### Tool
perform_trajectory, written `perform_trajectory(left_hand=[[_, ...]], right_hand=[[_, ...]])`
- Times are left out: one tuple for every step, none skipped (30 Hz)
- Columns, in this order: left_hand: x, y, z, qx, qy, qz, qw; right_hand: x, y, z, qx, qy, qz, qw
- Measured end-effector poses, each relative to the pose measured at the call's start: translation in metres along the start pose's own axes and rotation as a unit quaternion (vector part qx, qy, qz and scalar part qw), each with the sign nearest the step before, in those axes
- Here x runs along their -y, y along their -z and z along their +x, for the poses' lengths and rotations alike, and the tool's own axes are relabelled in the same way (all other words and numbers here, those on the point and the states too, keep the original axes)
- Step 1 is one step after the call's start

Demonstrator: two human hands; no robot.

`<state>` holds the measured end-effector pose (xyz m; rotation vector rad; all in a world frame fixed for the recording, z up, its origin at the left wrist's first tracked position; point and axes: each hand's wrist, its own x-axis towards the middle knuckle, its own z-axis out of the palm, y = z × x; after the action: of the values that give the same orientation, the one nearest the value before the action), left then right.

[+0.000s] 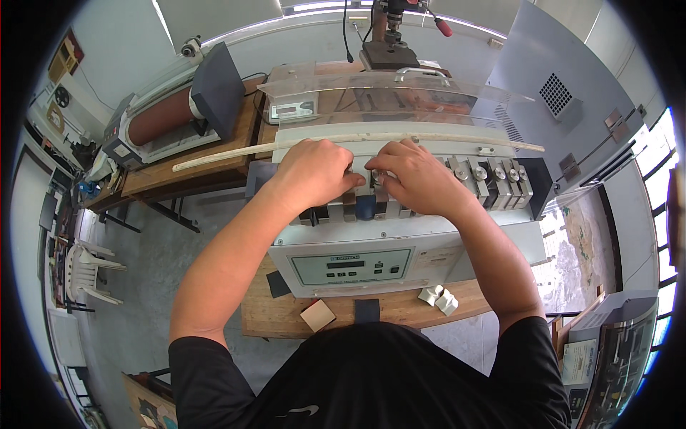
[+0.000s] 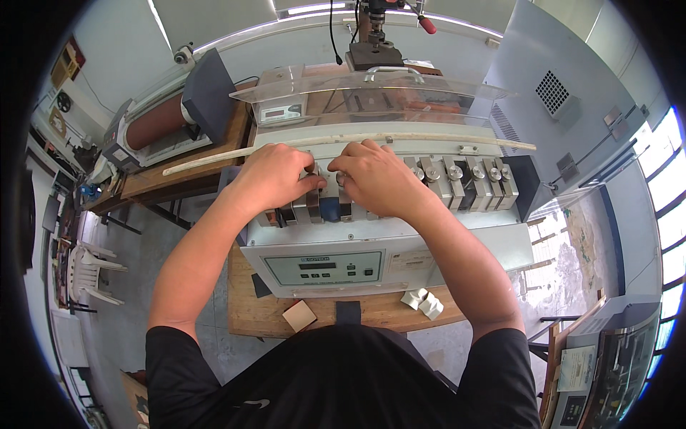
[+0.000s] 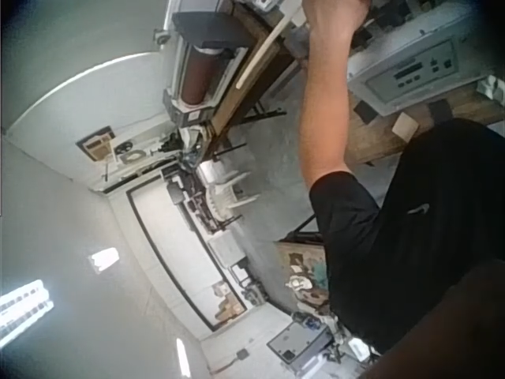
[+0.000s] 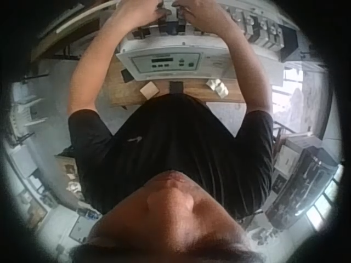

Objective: Testing shoe materials using a flex test machine by clamping fabric swatches and operating the machine.

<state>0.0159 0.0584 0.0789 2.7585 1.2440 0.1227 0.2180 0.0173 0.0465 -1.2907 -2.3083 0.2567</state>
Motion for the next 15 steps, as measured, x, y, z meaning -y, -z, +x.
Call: perform_trajectory(left_hand=[[-0.0007,-0.0001,0.0003,0.000,0.000,0.000,1.000],[-0.0012,-0.0001,0.0008,0.000,-0.007,0.012,1.000],[-0.0015,-0.0004,0.0010,-0.001,-0.014,0.024,1.000],[-0.0015,-0.0010,0.0013,-0.001,-0.015,0.024,1.000],[-0.0015,-0.0020,0.0016,0.002,-0.014,0.027,1.000],[-0.0016,-0.0025,0.0017,0.005,-0.013,0.029,0.999],[-0.0025,-0.0024,0.0017,0.004,-0.014,0.029,0.999],[-0.0035,-0.0023,0.0016,0.007,-0.011,0.023,1.000],[-0.0042,-0.0021,0.0017,0.010,-0.008,0.016,1.000],[-0.0037,-0.0026,0.0018,0.010,-0.008,0.016,1.000],[-0.0024,-0.0033,0.0019,0.011,-0.014,0.004,1.000],[-0.0016,-0.0036,0.0019,0.012,-0.019,-0.007,1.000],[-0.0017,-0.0032,0.0022,0.012,-0.020,-0.007,1.000],[-0.0019,-0.0026,0.0023,0.019,-0.018,-0.015,1.000],[-0.0021,-0.0022,0.0026,0.025,-0.016,-0.023,0.999]], right_hand=[[0.0022,0.0019,0.0010,0.016,0.004,-0.015,1.000],[0.0036,0.0028,0.0018,0.032,0.008,-0.031,0.999],[0.0039,0.0027,0.0024,0.032,0.008,-0.031,0.999],[0.0040,0.0030,0.0029,0.041,0.017,-0.045,0.998],[0.0042,0.0031,0.0033,0.050,0.025,-0.059,0.997],[0.0044,0.0029,0.0038,0.050,0.025,-0.059,0.997],[0.0045,0.0027,0.0041,0.060,0.018,-0.072,0.995],[0.0048,0.0025,0.0043,0.070,0.011,-0.086,0.994],[0.0054,0.0026,0.0044,0.070,0.010,-0.086,0.994],[0.0060,0.0024,0.0045,0.070,0.007,-0.094,0.993],[0.0065,0.0021,0.0047,0.071,0.004,-0.102,0.992],[0.0066,0.0015,0.0050,0.071,0.004,-0.102,0.992],[0.0063,0.0009,0.0053,0.071,0.000,-0.111,0.991],[0.0060,0.0005,0.0055,0.072,-0.004,-0.120,0.990],[0.0059,0.0002,0.0055,0.071,-0.005,-0.121,0.990]])
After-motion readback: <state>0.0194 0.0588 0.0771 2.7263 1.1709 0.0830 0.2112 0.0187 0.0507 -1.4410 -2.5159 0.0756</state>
